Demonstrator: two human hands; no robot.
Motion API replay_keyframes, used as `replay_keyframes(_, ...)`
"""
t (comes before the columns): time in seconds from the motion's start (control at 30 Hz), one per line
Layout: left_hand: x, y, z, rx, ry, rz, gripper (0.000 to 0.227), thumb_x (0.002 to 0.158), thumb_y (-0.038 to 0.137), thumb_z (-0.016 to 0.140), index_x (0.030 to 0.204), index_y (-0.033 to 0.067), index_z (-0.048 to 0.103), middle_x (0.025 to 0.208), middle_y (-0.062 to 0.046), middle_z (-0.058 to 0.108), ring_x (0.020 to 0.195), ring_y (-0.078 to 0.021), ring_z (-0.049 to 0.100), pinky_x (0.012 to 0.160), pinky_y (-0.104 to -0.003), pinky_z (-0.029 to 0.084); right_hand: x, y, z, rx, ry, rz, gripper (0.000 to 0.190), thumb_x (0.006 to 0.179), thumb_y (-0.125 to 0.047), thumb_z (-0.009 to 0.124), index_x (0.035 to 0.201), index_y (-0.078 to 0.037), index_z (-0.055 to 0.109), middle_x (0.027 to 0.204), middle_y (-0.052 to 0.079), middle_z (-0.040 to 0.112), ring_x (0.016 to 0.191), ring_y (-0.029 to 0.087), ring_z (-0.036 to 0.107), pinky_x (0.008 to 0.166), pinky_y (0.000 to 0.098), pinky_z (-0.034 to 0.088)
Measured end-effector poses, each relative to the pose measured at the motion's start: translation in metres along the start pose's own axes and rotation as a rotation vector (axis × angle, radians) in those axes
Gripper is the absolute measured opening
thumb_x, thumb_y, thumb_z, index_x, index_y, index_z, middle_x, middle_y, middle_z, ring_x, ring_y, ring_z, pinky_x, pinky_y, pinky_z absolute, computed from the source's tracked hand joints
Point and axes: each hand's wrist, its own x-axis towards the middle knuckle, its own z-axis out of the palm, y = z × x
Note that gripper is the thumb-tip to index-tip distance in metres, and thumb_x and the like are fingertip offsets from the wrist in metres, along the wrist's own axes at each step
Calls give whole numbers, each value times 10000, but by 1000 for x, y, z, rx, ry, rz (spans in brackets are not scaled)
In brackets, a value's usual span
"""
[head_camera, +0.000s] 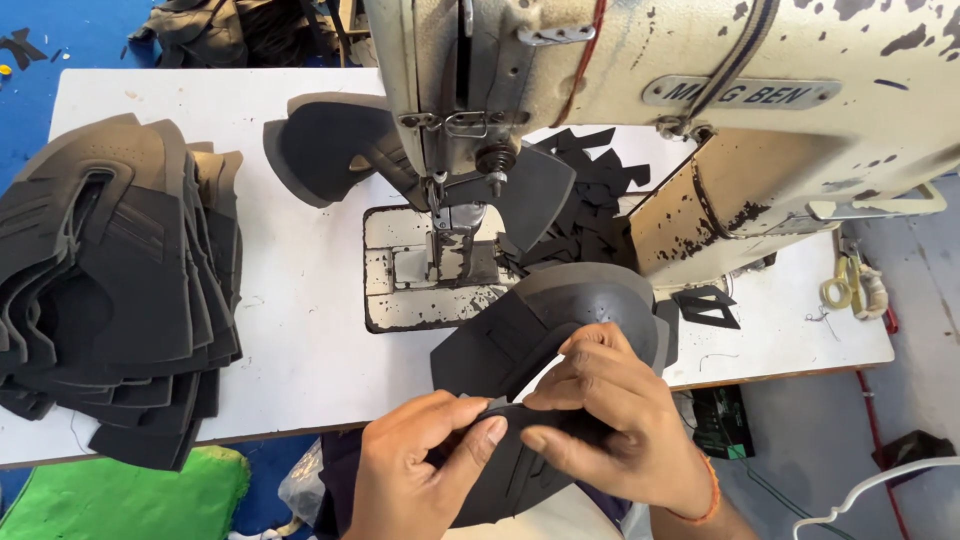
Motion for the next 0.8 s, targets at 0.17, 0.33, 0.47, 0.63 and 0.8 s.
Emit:
replay_keyframes(0.17, -1, 2, 2, 13, -5, 20, 121, 839, 85, 808, 903, -4, 757, 662, -40, 663, 550, -94, 602, 490, -252, 442, -7, 4, 5, 20, 41, 45, 171, 786, -83, 853, 864, -54, 704, 833, 28, 718, 774, 168, 686, 927, 401, 482)
replay_keyframes(0.33, -2, 5, 4, 11, -36, -39, 150, 837, 112, 822, 891, -16, 764, 628, -37, 641, 531, -86, 570, 472, -254, 419, -12, 5, 3, 82, 46, 57, 137, 793, -74, 837, 854, -63, 714, 804, 19, 717, 754, 158, 696, 928, 386, 482)
replay_keyframes(0.47, -2, 7, 6, -35, -55, -123, 156, 835, 115, 824, 892, -23, 780, 621, -35, 631, 524, -80, 543, 461, -253, 405, -13, 3, 2, 69, 48, 48, 137, 786, -66, 826, 884, -54, 731, 779, 16, 699, 738, 154, 685, 914, 379, 482)
replay_keyframes(0.63, -1, 7, 9, -107, -91, -154, 125, 837, 83, 801, 915, -14, 786, 660, -13, 653, 539, -49, 548, 463, -231, 411, -16, 3, -3, 77, 11, 72, 137, 762, -53, 824, 869, -46, 738, 785, 31, 703, 745, 164, 684, 914, 380, 486)
replay_keyframes(0.8, 10, -14, 23, -170, -175, -230, 114, 835, 88, 806, 889, -3, 765, 674, -13, 648, 573, -59, 551, 501, -237, 427, -18, 1, -11, -20, 42, 97, 188, 741, -54, 857, 832, -51, 693, 794, 28, 697, 764, 170, 675, 907, 368, 507)
